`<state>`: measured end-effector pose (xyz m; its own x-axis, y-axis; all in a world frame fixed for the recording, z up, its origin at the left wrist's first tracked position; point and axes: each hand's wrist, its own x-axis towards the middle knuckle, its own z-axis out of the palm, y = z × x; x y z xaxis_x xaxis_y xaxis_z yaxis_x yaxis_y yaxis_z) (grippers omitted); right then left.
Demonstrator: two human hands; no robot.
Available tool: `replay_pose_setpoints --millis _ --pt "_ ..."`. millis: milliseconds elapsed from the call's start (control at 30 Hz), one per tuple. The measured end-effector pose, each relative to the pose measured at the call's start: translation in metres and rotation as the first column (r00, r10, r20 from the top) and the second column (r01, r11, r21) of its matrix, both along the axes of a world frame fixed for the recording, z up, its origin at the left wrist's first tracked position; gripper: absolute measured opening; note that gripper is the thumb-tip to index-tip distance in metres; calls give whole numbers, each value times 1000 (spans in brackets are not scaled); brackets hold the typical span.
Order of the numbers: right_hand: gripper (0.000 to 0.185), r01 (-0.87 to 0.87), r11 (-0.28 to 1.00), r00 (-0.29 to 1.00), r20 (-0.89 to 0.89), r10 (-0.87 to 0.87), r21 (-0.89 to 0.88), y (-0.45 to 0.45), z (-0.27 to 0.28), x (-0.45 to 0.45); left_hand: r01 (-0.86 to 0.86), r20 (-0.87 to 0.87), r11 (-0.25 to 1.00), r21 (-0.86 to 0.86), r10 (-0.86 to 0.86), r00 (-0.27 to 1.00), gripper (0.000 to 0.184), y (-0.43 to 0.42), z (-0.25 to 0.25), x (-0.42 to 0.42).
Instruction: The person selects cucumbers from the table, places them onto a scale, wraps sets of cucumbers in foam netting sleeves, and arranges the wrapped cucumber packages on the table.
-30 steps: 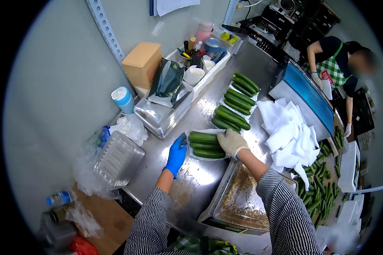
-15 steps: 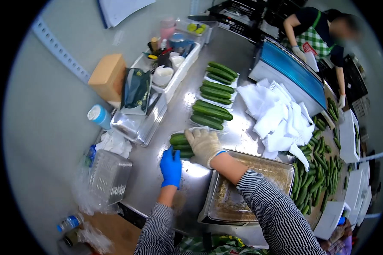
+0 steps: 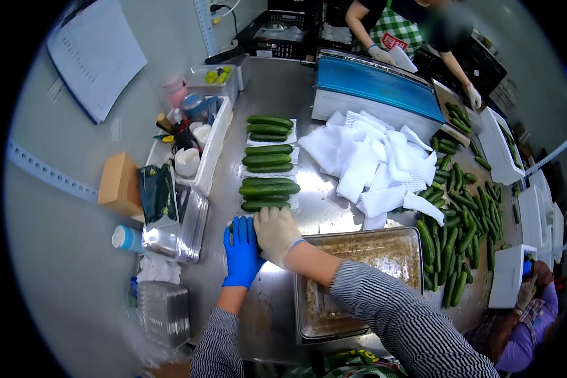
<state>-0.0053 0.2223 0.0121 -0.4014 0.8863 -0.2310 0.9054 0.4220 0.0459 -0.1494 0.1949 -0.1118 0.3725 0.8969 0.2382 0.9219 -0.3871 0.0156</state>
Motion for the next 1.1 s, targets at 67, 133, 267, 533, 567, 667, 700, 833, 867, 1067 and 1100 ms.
replay_pose_setpoints --millis 67,133,267,533,567,667,700,833,867,1067,1100 --pt "63 -47 992 973 -220 71 114 -4 37 25 39 12 999 -4 -39 999 111 7 -6 3" --pt "55 5 982 926 -373 68 190 -11 63 53 52 111 996 -68 -44 993 113 10 4 5" --pt "43 240 941 852 -516 -87 238 -39 79 124 54 100 986 -155 -39 994 118 23 18 6" --pt "29 643 745 695 -544 -470 177 -191 51 242 52 128 988 -148 -33 991 116 96 21 32" --pt "27 670 724 673 -546 -498 165 -216 44 247 72 118 989 -129 -56 991 117 105 21 33" --pt "26 659 744 659 -561 -501 109 -259 36 257 97 83 990 -99 -89 993 120 135 17 36" --pt "25 641 762 661 -569 -489 90 -266 36 261 82 64 989 -123 -74 995 121 142 18 37" --pt "23 698 694 612 -648 -453 175 -287 52 275 16 -112 984 -175 -36 993 128 153 40 52" --pt "23 698 692 602 -673 -429 183 -290 55 282 18 -152 986 -165 -44 987 127 149 62 65" --pt "14 645 759 516 -782 -349 86 -290 52 304 317 339 925 -211 -235 911 85 203 61 181" --pt "13 602 791 507 -816 -278 105 -288 46 305 290 301 933 -214 -219 928 81 231 35 191"
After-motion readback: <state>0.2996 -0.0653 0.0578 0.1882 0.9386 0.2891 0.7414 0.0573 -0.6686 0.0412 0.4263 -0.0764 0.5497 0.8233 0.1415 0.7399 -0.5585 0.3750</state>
